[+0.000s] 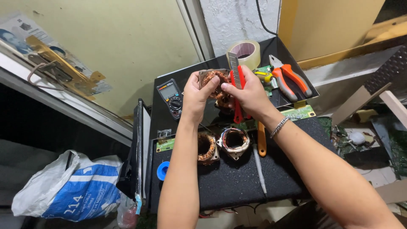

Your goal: A person is preparing and trimming copper wire coils at a workbench using wire cutters.

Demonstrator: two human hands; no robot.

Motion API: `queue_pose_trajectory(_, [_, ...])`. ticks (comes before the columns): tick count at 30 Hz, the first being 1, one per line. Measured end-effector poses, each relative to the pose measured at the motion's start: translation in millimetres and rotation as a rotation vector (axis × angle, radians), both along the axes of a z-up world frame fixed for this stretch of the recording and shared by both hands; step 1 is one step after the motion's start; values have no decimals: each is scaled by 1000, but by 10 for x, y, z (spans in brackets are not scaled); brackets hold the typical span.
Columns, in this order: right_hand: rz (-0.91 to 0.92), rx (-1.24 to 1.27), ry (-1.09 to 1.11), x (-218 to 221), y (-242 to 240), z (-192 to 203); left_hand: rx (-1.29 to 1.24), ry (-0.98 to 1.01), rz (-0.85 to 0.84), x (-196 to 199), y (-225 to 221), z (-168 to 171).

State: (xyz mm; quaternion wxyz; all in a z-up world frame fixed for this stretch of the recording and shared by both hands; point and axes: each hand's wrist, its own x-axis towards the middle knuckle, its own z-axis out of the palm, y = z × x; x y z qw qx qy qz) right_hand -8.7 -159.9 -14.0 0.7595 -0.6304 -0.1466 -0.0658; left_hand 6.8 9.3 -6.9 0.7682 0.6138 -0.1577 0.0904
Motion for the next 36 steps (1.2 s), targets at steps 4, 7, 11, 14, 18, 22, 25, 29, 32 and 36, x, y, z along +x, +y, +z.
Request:
queue_pose_trajectory(4, [22, 26, 22, -13, 28, 8, -81, 59, -33, 23, 44, -13])
queue_pose_trajectory(7, [24, 31, 15, -3, 23, 8, -105, 82, -41, -5, 23, 3])
queue_pose_trajectory(11, [25, 48, 19, -21, -7, 24, -97, 101, -27, -47, -23, 29])
queue_pose_trajectory(14, [34, 67, 14, 11, 17, -20, -113, 121, -60, 72, 41, -55])
queue_pose_trajectory(18, [32, 112, -1, -21, 77, -36, -145, 133, -95, 11, 21, 10])
queue_pose_trajectory(22, [-10, 162, 21, -77, 102, 18, -148, 152, -95, 37, -14, -27])
queue_pose_trajectory(25, [-53, 220, 41, -120, 121, 41, -181, 148, -88, 9, -26, -4])
queue_pose_trajectory(29, [-134, 341, 96, -101, 199, 10, -72, 128, -18, -67, -101, 17])
queue_pose_trajectory(32, [-150, 298, 115, -183, 212, 83, 170, 36, 51, 90, -21, -99])
queue_pose_trajectory(36, [-128, 282, 127, -183, 269, 29, 236, 34, 172, -11, -80, -1])
